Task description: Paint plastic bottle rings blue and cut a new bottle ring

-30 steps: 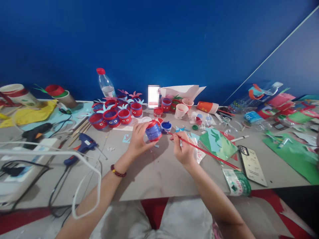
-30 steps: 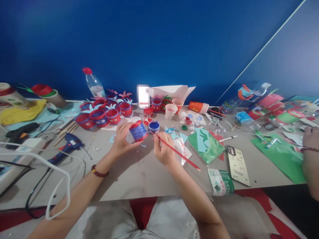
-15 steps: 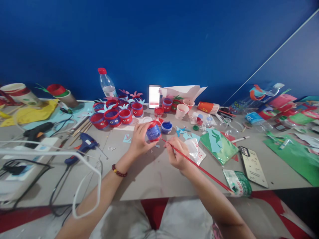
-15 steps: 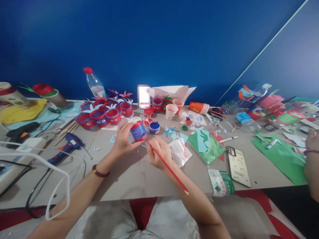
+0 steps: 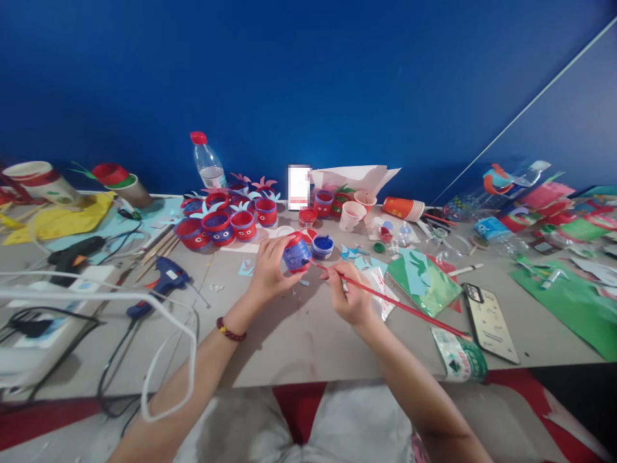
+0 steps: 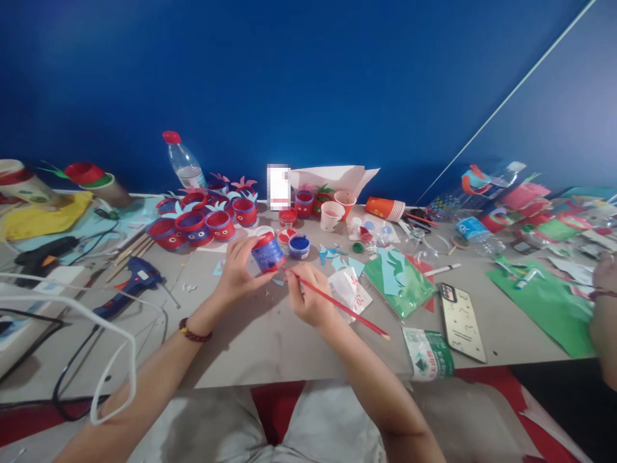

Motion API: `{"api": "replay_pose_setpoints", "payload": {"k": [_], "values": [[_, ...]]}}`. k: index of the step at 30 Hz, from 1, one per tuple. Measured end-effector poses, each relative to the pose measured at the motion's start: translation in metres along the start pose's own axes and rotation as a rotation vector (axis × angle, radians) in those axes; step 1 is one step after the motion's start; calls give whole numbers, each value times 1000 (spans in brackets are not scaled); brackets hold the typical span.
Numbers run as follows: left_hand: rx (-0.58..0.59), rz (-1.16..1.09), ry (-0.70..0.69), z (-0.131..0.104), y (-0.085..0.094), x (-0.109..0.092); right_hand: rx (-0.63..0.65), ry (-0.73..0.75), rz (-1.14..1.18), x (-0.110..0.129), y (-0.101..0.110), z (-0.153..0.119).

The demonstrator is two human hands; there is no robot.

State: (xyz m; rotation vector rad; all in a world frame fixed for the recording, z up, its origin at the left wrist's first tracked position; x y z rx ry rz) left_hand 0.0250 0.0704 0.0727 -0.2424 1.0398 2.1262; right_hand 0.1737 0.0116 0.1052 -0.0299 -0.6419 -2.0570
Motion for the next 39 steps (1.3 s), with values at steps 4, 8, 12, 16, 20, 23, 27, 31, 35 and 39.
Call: {"api": "replay_pose_setpoints", "payload": {"k": [4,8,12,16,20,23,27,31,35,39], "values": [[13,-30,7,1,3,-2,-24,-54,-126,-15,10,-4],[15,-35,-7,1,2,-4,22,-98,-101,-22,0,-13],[29,-15,-1,1,-2,-3,76,-11,34,-7,-16,-15],[47,5,22,0,-5,1,68,13,125,4,-17,-11],[50,5,23,-1,-7,2,65,-82,213,-2,-18,-11],[49,16,53,0,-8,4,98,-95,196,-4,-22,-11],[27,4,39,0,-4,2,77,-73,122,-4,-17,-5],[42,13,74,1,-3,6,-1,-79,27,-12,-2,-4],[58,6,75,2,-3,4,40,-139,-67,-25,-5,-12],[71,3,51,1,-5,1,103,-48,6,-10,-19,-13]]}}
Point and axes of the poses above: each hand's wrist, its own z-axis towards the middle knuckle, its own y-axis out of the back of the hand, x = y × z, the point moved 10 cm from there along z, towards the middle knuckle, and after that the axes turned 12 degrees about y, right-handed, at the moved point
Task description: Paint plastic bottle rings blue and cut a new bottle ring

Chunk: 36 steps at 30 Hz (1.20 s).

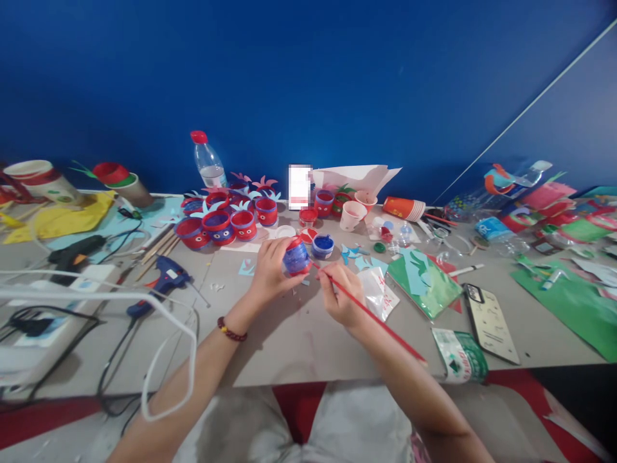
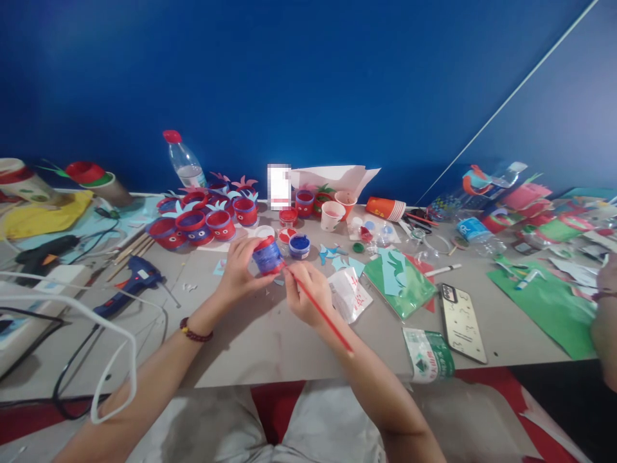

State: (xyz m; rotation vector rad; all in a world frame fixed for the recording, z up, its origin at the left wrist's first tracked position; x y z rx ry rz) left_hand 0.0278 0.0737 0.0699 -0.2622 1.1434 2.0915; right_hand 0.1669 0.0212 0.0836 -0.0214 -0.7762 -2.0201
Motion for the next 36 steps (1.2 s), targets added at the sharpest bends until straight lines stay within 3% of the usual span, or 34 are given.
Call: {"api": "replay_pose_setpoints", "payload": {"k": [4,10,20,24,31,36], "values": [[-30,12,5,-1,1,1,-7,68,70,16,-1,5],[9,25,20,-2,-6,1,3,-28,199,8,-5,3],[25,20,61,1,-3,4,-141,-42,-58,-8,21,5],[4,31,12,0,-2,-1,-97,-86,-63,-17,13,-2],[23,64,-27,-5,-8,-3,-42,65,104,14,-2,3],[25,63,-56,-6,-12,-7,-38,35,182,14,-2,6]]}}
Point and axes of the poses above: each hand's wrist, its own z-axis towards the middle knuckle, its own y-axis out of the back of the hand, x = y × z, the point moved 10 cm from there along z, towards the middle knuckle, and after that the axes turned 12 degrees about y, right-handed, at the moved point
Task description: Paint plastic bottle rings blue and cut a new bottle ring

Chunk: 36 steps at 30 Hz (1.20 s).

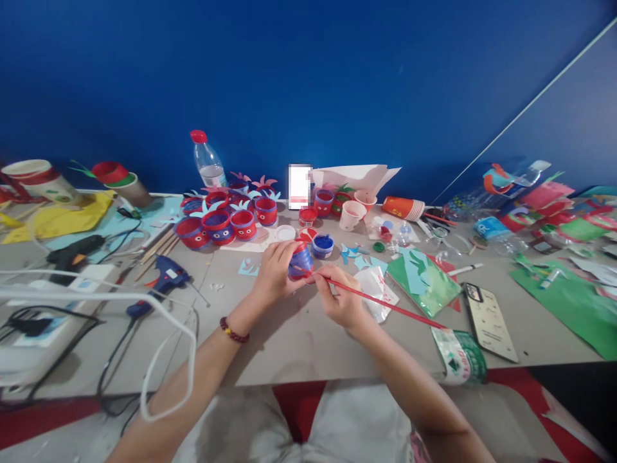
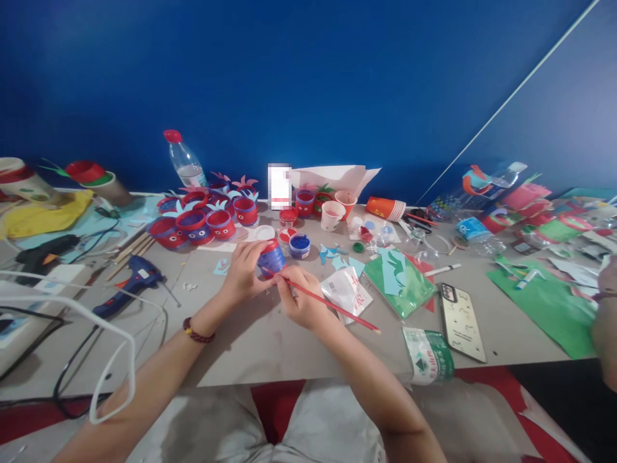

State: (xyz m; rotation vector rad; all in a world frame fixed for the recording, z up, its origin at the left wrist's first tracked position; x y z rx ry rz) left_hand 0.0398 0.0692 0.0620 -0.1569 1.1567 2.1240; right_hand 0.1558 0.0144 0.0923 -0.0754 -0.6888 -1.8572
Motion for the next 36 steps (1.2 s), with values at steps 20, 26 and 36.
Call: {"api": "replay_pose_setpoints", "payload": {"k": [20,26,36], "values": [[68,-60,43,1,-4,2,-33,45,-176,-5,7,-5],[35,-36,15,-1,-4,0,-36,-21,-24,-2,3,-3],[35,-99,43,0,2,3,-194,-103,-228,-17,35,0]]}}
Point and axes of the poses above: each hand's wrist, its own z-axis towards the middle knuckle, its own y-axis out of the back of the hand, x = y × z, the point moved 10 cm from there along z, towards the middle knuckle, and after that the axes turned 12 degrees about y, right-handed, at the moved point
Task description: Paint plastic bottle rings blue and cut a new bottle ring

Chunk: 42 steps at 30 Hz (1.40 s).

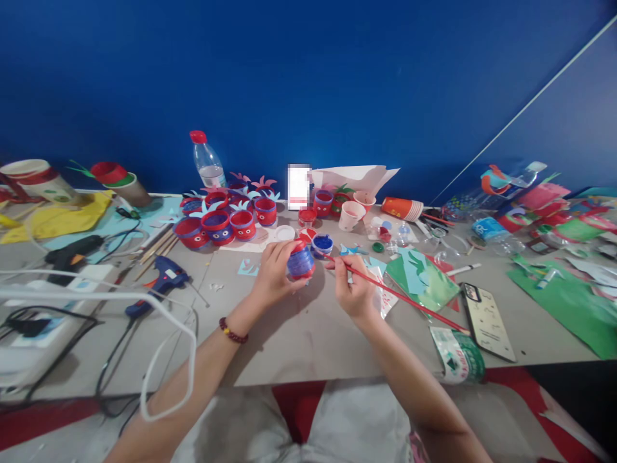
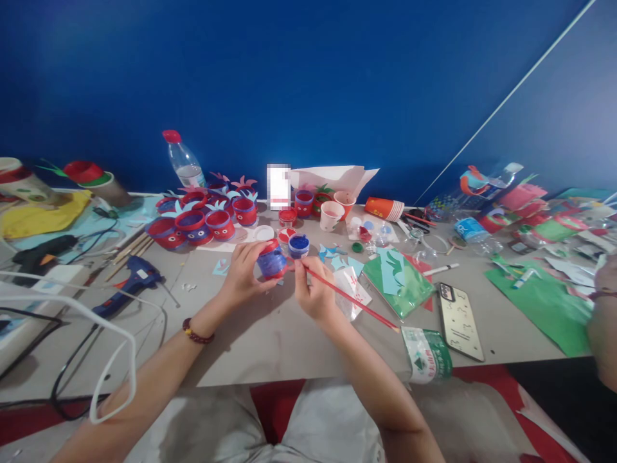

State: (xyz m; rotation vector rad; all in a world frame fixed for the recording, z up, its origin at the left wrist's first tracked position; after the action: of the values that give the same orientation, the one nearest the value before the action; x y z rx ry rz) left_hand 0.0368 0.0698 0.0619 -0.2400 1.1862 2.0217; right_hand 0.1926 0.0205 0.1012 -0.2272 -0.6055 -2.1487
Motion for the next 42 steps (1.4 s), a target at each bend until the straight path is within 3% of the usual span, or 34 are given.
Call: {"api": "replay_pose_setpoints", "payload": {"k": [4,8,11,15,20,26,32,37,40,42], "values": [[-30,-71,28,1,5,6,-59,-85,-21,-17,11,1],[-1,-247,68,2,6,13,-53,-221,160,-41,8,-5],[101,-470,121,4,-2,18,19,-262,334,-51,-4,-7],[263,-822,205,2,-16,24,192,-234,570,-47,-26,-5],[394,-1080,278,-1,-23,22,380,-268,631,-42,-42,-11],[413,-870,211,-2,-23,19,404,-193,480,-38,-35,-7],[311,-476,119,1,-14,12,489,-4,278,-29,-37,-7],[278,-321,52,1,-10,4,504,17,244,-29,-38,-10],[241,-294,30,2,-9,7,468,-3,297,-27,-33,-5],[182,-268,27,3,-6,11,376,-17,343,-28,-24,1]]}}
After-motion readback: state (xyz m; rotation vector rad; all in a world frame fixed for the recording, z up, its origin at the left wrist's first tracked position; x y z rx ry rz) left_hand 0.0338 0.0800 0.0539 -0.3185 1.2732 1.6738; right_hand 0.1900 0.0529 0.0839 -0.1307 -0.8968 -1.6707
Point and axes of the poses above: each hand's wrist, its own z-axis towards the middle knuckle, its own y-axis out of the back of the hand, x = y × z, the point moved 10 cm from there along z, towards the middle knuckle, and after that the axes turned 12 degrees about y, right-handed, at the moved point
